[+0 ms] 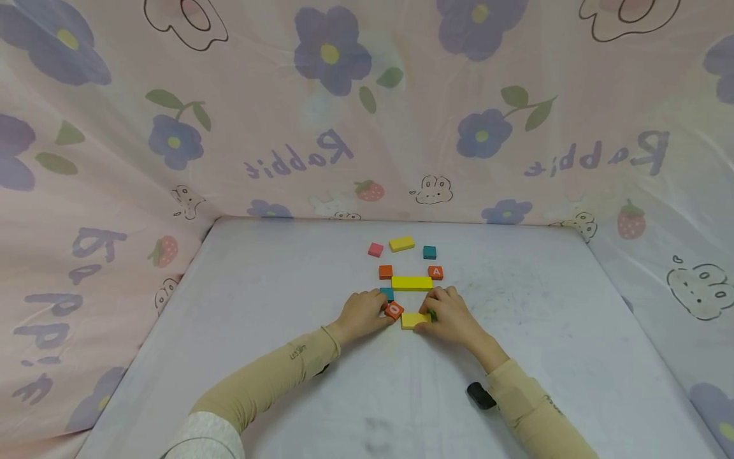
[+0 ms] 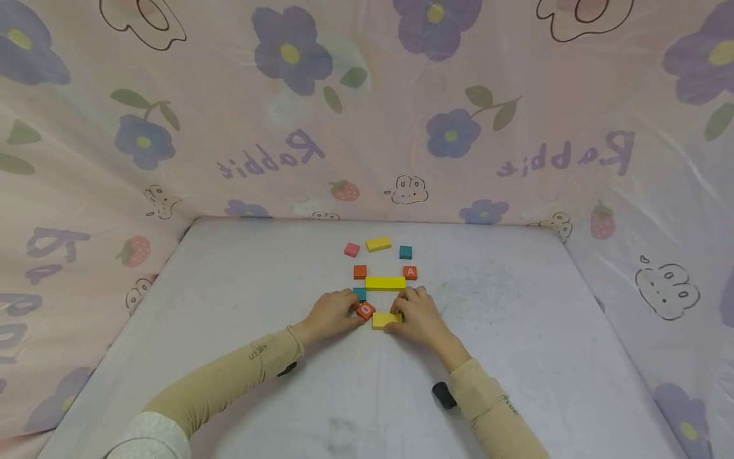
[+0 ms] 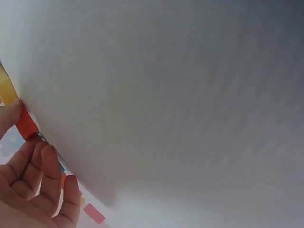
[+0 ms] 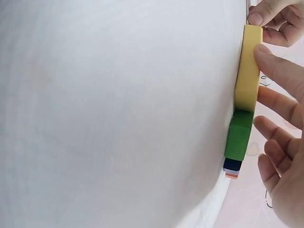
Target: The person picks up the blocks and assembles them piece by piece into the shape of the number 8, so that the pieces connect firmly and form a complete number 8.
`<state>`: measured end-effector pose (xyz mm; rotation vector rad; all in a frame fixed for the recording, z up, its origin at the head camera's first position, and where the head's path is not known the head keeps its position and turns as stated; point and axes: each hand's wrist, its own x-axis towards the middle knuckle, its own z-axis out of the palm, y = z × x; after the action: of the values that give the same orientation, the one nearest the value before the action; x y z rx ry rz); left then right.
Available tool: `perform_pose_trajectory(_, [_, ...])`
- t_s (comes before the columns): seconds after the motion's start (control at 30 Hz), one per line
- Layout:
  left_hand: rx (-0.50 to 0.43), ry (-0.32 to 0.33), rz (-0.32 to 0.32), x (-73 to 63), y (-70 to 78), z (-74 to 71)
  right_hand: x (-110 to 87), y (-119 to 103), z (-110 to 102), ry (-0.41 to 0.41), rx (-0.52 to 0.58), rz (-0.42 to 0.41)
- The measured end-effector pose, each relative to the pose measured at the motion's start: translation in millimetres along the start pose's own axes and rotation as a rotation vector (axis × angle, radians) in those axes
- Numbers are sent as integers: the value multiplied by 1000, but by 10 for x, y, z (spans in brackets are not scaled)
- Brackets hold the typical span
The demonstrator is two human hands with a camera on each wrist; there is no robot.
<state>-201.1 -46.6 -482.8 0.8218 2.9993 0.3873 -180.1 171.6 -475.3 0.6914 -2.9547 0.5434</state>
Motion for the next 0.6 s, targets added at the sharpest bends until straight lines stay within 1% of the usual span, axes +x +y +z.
perform_pose_trajectory(0.23, [5, -5, 1, 2, 0, 2, -3, 1, -1, -14, -7, 9])
perform_pose_trajectory(0.43, [8, 1, 6, 4, -5, 10, 10, 4, -28, -23, 13, 11])
perform_pose_trajectory(0.6, [18, 3, 10, 6, -12, 17, 57, 33, -86, -9, 20, 17])
